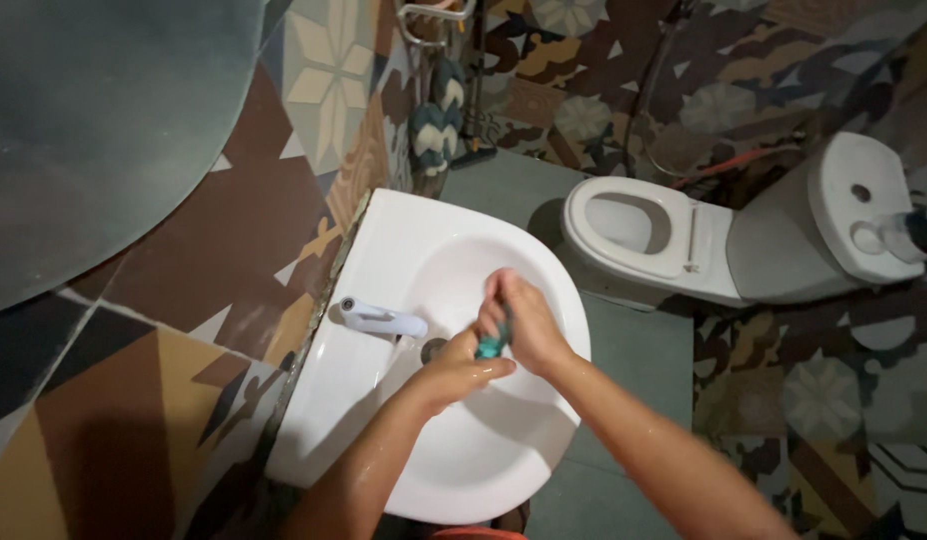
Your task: The person washes a white bathroom sink by hand under running water, then uses a teal cloth to wipe the basin, faucet, and surrounding surfaces. The person rinses the cloth and continues wiping until the sink appears clean.
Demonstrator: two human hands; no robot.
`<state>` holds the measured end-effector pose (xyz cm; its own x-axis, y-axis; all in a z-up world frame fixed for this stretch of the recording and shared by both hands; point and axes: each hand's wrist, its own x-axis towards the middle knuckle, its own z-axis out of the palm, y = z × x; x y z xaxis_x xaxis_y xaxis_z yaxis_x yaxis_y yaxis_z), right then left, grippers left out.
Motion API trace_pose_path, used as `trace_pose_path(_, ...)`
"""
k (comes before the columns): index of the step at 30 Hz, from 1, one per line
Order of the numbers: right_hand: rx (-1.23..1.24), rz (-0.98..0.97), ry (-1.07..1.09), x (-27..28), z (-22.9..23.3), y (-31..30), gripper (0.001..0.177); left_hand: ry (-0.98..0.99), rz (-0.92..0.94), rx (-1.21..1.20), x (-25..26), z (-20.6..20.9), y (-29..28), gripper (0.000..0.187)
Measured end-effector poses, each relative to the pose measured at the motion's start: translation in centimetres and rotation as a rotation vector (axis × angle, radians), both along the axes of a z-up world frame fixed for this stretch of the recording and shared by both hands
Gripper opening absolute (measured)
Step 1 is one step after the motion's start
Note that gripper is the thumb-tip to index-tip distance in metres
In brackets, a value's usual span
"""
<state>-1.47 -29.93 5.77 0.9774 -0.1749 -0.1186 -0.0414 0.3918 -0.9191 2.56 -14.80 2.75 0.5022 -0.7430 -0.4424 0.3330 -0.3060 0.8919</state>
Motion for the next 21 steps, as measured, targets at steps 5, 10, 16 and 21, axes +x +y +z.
trace_pose_path(5, -0.085, -0.106, 0.156, -2.9, -1.1, -2.3, 0.037, -0.193, 0.129, 0.074, 0.0, -0.5, -0.2, 0.033)
trace_pose_path(10, -0.388, -0.012, 0.241, -6.4, -0.5, -2.6, 0.054, -0.886, 0.016, 0.151, -0.3, 1.3, 0.2, 0.023)
trace_pose_path(16, -0.746, 0.097, 0.249, -8.4, 0.8, -2.4, 0.05, -0.926, -0.02, -0.073, 1.1, 4.0, 0.1, 0.017)
trace_pose_path(21, -0.699, 0.041, 0.312, -9.1, 0.1, -2.2, 0.044, -0.012, -0.019, -0.294, 2.7, -2.6, -2.2, 0.03)
